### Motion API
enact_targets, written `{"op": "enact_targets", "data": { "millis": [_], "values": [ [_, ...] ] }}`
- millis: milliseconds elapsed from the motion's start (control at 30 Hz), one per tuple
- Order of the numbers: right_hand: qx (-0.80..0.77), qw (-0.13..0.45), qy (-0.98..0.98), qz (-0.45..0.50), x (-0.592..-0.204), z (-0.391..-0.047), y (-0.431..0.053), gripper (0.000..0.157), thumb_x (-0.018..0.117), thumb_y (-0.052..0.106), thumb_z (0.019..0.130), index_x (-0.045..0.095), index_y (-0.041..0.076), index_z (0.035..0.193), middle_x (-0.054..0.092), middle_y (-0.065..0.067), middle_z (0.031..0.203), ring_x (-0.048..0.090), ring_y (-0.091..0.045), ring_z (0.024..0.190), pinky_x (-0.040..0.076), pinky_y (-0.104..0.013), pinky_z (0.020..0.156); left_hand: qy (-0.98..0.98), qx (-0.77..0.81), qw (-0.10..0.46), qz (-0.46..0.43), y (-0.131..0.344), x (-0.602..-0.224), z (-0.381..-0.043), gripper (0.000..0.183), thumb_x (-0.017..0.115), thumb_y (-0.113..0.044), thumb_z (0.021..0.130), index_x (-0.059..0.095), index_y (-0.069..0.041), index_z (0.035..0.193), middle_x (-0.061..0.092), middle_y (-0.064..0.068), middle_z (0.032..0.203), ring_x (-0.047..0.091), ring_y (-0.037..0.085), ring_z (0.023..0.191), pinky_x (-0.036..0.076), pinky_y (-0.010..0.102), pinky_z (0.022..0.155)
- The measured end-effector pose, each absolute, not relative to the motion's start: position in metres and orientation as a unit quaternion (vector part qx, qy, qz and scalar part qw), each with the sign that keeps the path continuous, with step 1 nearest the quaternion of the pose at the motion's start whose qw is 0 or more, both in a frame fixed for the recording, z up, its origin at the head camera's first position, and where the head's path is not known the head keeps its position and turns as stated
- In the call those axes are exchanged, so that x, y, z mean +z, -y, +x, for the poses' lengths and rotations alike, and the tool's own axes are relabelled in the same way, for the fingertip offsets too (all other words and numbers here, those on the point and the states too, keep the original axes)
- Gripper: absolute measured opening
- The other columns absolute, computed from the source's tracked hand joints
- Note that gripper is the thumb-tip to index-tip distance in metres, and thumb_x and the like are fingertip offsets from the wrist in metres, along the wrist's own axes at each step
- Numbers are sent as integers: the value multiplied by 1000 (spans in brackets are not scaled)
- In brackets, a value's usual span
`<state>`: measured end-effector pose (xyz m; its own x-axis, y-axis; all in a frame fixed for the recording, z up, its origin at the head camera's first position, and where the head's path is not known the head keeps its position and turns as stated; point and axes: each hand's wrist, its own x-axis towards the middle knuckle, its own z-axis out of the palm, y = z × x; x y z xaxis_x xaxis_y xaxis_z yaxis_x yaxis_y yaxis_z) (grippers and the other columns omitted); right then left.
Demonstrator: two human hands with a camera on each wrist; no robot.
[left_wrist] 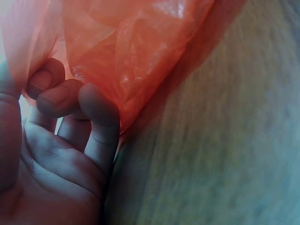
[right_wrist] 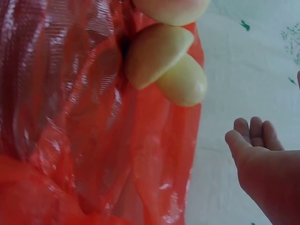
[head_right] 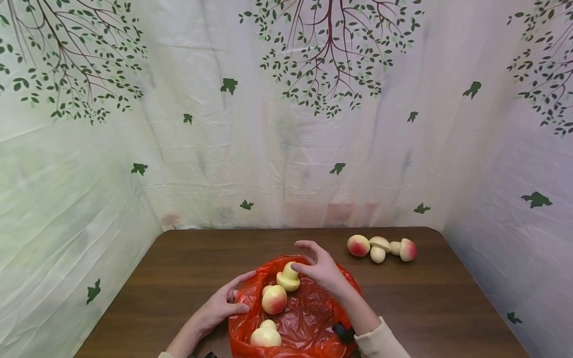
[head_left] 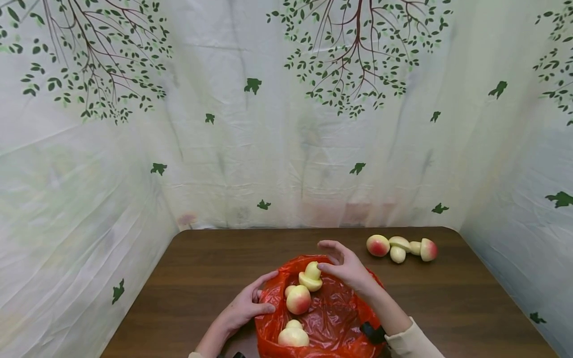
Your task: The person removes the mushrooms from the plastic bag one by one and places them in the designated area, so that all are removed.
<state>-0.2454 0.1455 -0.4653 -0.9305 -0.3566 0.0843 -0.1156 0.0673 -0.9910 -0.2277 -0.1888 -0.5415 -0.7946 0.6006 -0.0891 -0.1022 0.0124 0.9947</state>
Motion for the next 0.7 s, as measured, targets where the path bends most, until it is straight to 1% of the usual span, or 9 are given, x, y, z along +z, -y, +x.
{"op": "enact_targets", "data": {
  "millis": [67, 100, 167, 300, 367, 400, 467, 567, 700],
  "values": [
    [-660, 96, -727, -164, -468, -246, -143, 63, 74, 15, 100, 45, 0, 154, 43, -25, 163, 32, -45, 159, 50, -37, 118, -662, 678, 260, 186, 189, -541, -228, 87, 73, -9, 99, 23, -11, 170, 74, -3, 86, 77, 8, 77, 66, 29, 75],
    [-660, 98, -727, -164, -470, -246, -142, 63, 75, 15, 100, 46, 0, 154, 43, -26, 163, 30, -46, 159, 51, -37, 117, -662, 678, 260, 186, 189, -541, -227, 87, 73, -9, 99, 23, -11, 170, 74, -3, 86, 77, 8, 77, 66, 29, 75],
    [-656, 103, -730, -165, -473, -247, -141, 64, 75, 17, 100, 46, 0, 154, 42, -25, 164, 28, -47, 160, 51, -41, 118, -661, 679, 259, 185, 189, -540, -227, 86, 73, -9, 99, 23, -11, 170, 74, -2, 87, 77, 8, 77, 66, 29, 75],
    [-642, 111, -739, -169, -480, -246, -137, 63, 74, 17, 100, 46, -1, 154, 43, -26, 163, 27, -49, 160, 39, -58, 125, -663, 678, 256, 188, 190, -541, -227, 86, 73, -9, 99, 23, -9, 169, 75, -2, 88, 77, 9, 80, 66, 29, 75],
    [-638, 115, -743, -169, -483, -246, -135, 60, 73, 14, 100, 47, -1, 153, 45, -25, 161, 29, -50, 159, 34, -62, 127, -664, 678, 254, 190, 190, -542, -227, 87, 74, -9, 99, 23, -8, 169, 75, -2, 89, 77, 9, 81, 66, 29, 75],
    [-634, 117, -745, -173, -484, -246, -134, 60, 73, 14, 101, 47, -2, 152, 46, -26, 160, 30, -50, 158, 34, -61, 126, -664, 678, 253, 190, 190, -542, -227, 87, 74, -9, 99, 23, -8, 169, 76, -2, 89, 78, 9, 81, 66, 29, 76],
    [-633, 123, -744, -174, -486, -246, -132, 59, 72, 12, 101, 47, -4, 151, 47, -28, 159, 33, -49, 157, 39, -58, 125, -663, 678, 254, 190, 190, -543, -227, 86, 74, -10, 99, 23, -8, 169, 76, -2, 89, 78, 9, 82, 66, 29, 76],
    [-631, 130, -743, -179, -489, -247, -131, 57, 71, 10, 101, 47, -5, 151, 47, -28, 158, 38, -49, 155, 49, -45, 119, -665, 677, 255, 188, 190, -542, -227, 86, 74, -10, 99, 24, -9, 169, 75, -2, 88, 78, 9, 82, 66, 30, 77],
    [-624, 132, -749, -179, -493, -248, -131, 57, 73, 11, 100, 49, -5, 149, 50, -27, 155, 44, -48, 151, 55, -36, 112, -667, 674, 256, 186, 190, -541, -227, 86, 74, -11, 99, 24, -9, 169, 74, -3, 86, 77, 9, 80, 66, 30, 77]
  ]
}}
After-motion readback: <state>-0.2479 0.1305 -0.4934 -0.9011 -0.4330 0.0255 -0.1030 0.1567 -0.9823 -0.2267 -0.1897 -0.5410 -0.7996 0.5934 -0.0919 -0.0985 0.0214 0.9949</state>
